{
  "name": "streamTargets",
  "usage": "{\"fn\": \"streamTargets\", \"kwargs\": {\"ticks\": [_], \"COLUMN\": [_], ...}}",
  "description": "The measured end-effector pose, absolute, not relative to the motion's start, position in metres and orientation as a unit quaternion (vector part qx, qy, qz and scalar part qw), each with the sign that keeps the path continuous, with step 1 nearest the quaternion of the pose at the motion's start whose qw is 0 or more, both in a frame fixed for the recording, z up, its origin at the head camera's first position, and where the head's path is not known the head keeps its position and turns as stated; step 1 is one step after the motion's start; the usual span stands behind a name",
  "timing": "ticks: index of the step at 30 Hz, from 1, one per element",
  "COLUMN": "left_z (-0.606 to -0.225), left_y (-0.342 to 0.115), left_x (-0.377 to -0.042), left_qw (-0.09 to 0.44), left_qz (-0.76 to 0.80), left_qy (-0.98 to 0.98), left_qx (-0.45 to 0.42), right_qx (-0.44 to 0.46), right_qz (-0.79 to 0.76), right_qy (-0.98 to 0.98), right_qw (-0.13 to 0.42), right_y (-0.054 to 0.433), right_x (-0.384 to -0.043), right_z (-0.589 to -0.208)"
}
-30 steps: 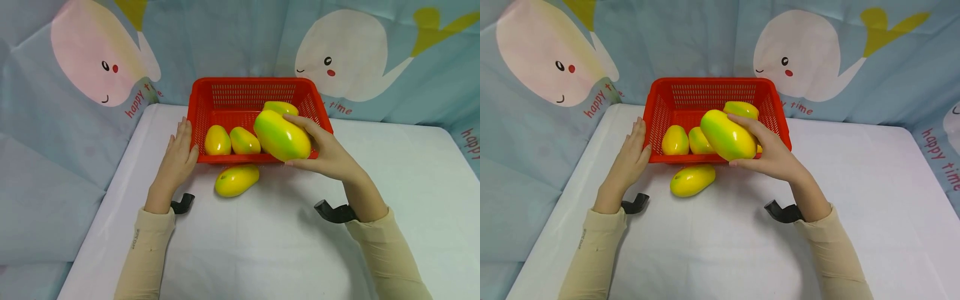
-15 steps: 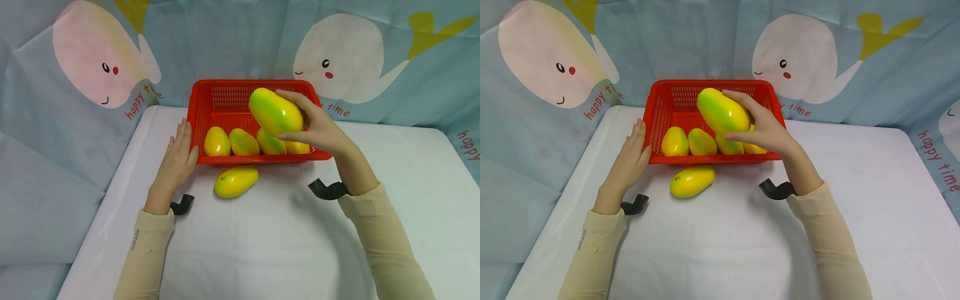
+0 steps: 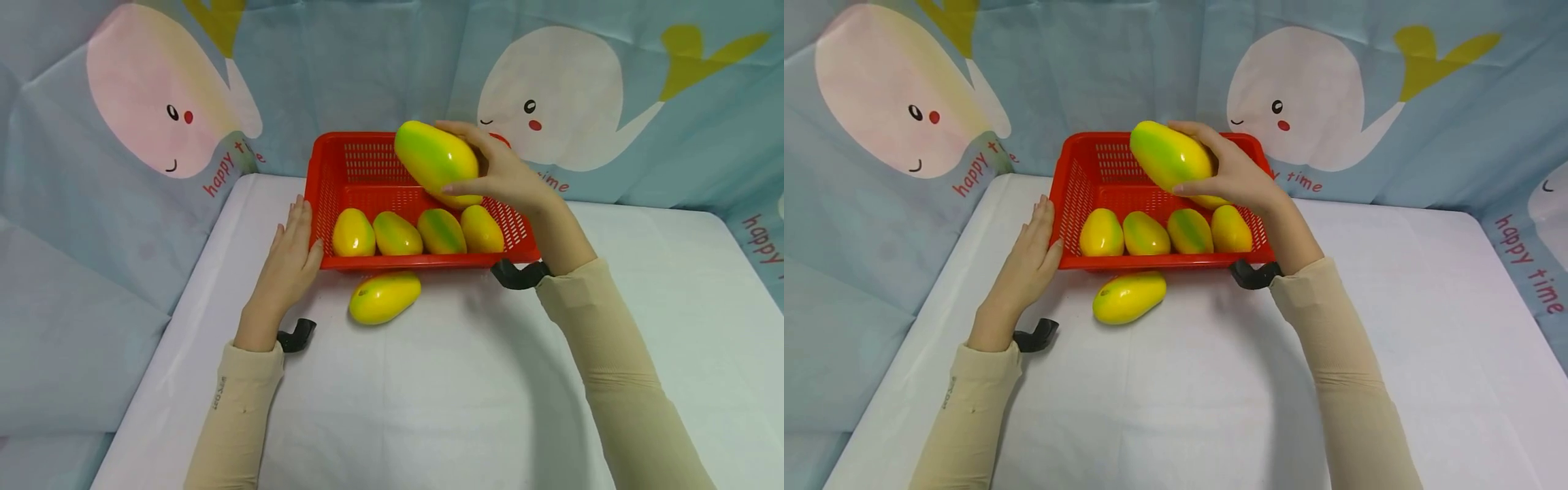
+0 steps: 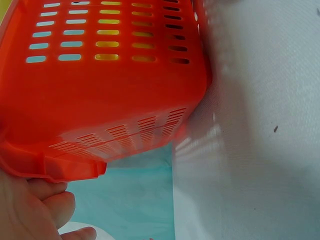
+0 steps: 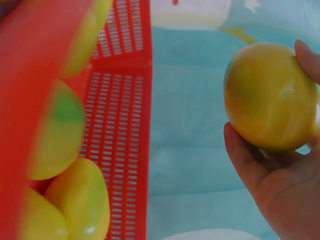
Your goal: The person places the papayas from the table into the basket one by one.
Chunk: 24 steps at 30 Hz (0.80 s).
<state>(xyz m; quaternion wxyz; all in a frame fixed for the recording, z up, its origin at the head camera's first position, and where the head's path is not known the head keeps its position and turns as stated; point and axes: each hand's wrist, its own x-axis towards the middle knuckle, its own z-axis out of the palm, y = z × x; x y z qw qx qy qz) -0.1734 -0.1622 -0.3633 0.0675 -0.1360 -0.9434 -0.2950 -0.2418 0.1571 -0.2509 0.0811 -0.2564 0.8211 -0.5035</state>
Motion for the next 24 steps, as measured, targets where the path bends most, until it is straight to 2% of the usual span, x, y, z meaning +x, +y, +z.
{"fn": "streamTargets", "kwargs": {"ticks": [6,17,24], "left_z": [-0.361,-0.365,-0.364], "left_y": [-0.163,-0.163,-0.161], "left_x": [-0.173,-0.171,-0.172], "left_qw": [0.069,0.071,0.077], "left_qz": [-0.298,-0.292,-0.292], "left_qy": [-0.943,-0.944,-0.943], "left_qx": [-0.134,-0.138,-0.141], "right_qx": [-0.256,-0.208,-0.167], "right_qz": [-0.537,-0.586,-0.584], "right_qy": [0.798,0.779,0.79], "right_qw": [0.094,0.085,0.081], "right_y": [0.152,0.148,0.148], "right_x": [-0.261,-0.289,-0.292], "right_z": [-0.244,-0.264,-0.261]}}
